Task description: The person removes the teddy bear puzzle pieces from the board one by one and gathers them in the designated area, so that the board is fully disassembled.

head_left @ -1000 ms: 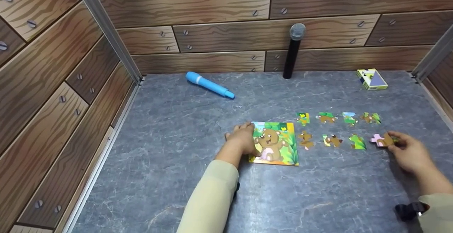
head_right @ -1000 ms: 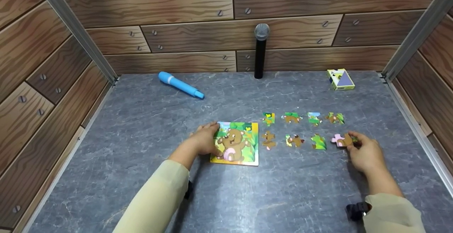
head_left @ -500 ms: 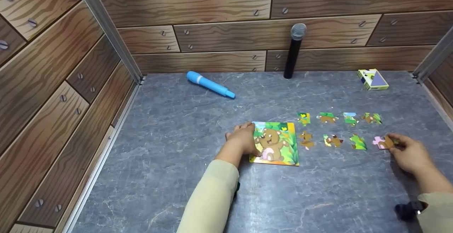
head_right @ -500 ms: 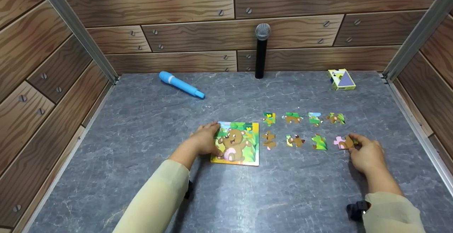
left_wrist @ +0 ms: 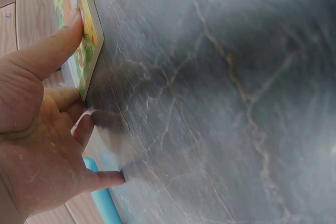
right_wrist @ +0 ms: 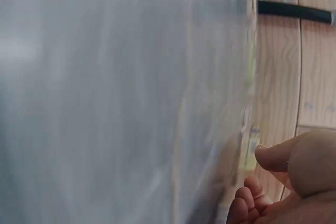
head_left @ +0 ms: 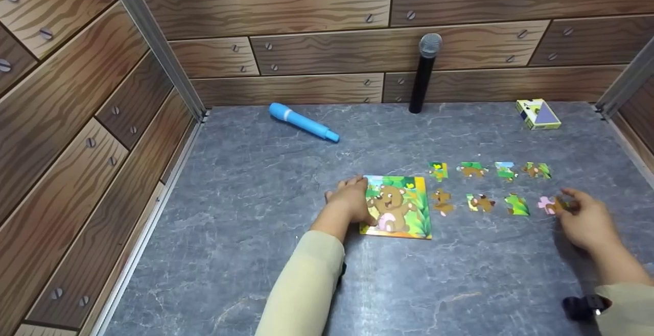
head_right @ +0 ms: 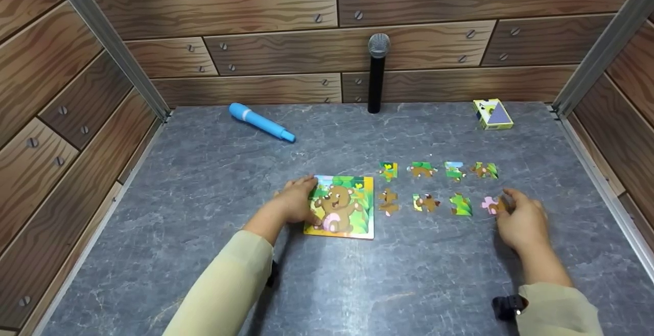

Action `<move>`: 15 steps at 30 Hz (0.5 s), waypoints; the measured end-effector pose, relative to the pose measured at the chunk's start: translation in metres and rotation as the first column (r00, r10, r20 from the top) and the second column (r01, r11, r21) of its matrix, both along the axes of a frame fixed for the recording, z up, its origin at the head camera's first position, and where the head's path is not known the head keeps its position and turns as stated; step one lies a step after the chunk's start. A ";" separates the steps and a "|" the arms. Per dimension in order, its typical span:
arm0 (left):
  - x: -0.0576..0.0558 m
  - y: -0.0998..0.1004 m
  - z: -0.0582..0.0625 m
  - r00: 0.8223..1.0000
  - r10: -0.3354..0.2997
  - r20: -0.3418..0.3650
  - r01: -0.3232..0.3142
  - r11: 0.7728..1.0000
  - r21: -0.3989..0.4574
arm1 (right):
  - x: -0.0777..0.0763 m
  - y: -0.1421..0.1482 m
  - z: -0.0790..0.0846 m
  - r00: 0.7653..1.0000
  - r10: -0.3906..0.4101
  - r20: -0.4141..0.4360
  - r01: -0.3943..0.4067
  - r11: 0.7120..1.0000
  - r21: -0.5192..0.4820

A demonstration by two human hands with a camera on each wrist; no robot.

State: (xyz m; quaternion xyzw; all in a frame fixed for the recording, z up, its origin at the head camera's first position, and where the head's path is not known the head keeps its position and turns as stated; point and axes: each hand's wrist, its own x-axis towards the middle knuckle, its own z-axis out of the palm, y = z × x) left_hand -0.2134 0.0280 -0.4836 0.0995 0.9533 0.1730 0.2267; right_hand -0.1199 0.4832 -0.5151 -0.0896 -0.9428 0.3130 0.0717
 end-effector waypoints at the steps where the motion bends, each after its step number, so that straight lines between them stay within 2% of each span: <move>1: 0.000 0.000 0.000 1.000 -0.002 -0.002 0.002 1.000 0.000 | -0.001 -0.005 0.001 1.000 0.004 -0.023 -0.004 1.000 -0.002; 7: 0.000 -0.001 -0.001 1.000 -0.001 0.001 0.001 1.000 0.005 | -0.004 -0.043 0.010 0.992 0.040 -0.118 -0.043 0.999 -0.026; 15: -0.001 0.000 -0.001 1.000 0.002 -0.003 -0.002 1.000 0.006 | -0.008 -0.106 0.024 0.986 0.114 -0.120 -0.125 0.989 -0.083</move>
